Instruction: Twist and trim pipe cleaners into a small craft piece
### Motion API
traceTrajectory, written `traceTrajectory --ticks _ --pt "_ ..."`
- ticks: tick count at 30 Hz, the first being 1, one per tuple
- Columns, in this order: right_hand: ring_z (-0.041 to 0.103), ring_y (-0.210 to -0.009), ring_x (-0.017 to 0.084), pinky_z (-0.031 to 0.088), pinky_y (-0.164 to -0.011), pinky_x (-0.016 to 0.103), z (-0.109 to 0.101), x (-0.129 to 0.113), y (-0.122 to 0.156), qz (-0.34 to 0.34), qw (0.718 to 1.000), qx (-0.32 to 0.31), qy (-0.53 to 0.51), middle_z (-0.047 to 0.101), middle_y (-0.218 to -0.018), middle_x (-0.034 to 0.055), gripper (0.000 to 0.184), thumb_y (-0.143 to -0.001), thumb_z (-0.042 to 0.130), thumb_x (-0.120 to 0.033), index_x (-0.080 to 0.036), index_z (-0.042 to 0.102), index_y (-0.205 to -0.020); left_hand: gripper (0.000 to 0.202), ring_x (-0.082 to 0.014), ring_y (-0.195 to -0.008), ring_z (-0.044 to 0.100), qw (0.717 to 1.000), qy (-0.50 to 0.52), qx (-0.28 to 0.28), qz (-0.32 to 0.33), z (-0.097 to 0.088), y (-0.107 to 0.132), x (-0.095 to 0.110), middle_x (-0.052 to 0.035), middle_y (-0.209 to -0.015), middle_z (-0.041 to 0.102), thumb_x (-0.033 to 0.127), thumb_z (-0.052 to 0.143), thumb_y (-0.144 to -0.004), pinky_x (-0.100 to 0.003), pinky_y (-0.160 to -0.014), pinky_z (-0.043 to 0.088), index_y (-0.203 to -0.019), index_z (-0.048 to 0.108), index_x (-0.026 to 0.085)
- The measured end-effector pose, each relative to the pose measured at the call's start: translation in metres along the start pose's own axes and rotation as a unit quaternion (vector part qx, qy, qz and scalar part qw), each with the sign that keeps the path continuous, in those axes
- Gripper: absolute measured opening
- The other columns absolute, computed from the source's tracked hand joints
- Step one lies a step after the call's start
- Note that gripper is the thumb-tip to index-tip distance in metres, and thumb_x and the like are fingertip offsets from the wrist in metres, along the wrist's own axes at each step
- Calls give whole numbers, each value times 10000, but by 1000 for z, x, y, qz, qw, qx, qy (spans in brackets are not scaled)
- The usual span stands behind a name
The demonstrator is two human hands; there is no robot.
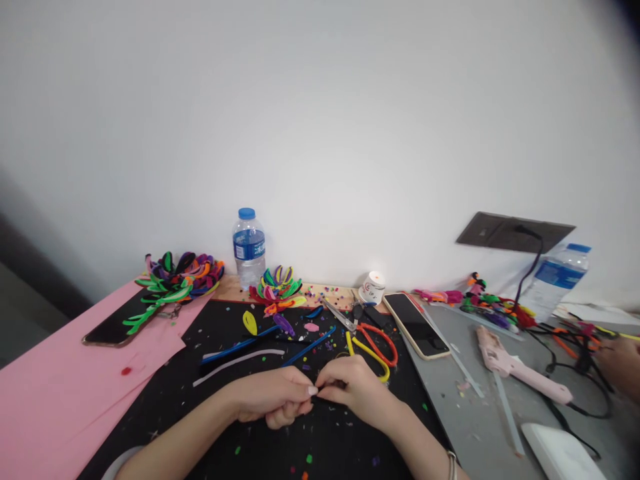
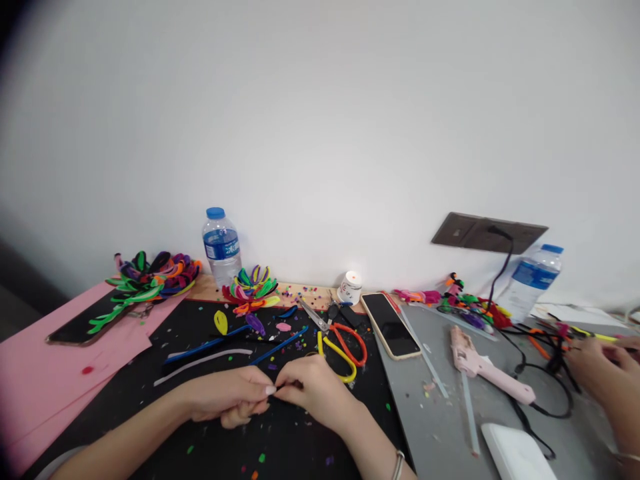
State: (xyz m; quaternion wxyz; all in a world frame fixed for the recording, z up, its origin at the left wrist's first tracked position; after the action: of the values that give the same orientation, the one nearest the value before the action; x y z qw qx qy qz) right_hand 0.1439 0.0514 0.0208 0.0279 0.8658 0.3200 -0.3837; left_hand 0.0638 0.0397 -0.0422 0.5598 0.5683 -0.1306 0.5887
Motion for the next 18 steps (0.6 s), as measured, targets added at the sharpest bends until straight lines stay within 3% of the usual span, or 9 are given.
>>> traceTrajectory --ticks 9,18 --pt "520 -630 100 365 -588 170 2 0 1 37 999 -12 28 544 -665 -40 47 -779 579 -146 -188 557 -782 368 -29 -330 136 999 39 23 4 1 3 4 117 -366 236 490 576 -706 -213 -363 49 -598 423 173" --pt "544 -645 124 380 -606 199 5 1 2 47 998 -9 48 566 -691 -12 103 -854 461 -187 -186 518 -769 280 -37 -371 147 998 30 43 32 -3 0 7 102 -451 255 423 500 -770 -201 -370 60 -667 431 173"
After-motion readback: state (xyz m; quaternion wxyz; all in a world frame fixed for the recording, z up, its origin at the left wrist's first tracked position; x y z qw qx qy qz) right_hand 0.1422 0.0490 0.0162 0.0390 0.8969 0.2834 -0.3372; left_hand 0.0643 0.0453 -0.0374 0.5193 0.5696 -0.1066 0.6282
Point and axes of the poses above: each hand's wrist, its own y-axis away from the middle knuckle, its own z-axis out of the palm, x = y × z, the point moved 8 cm from there along -y, towards the middle knuckle
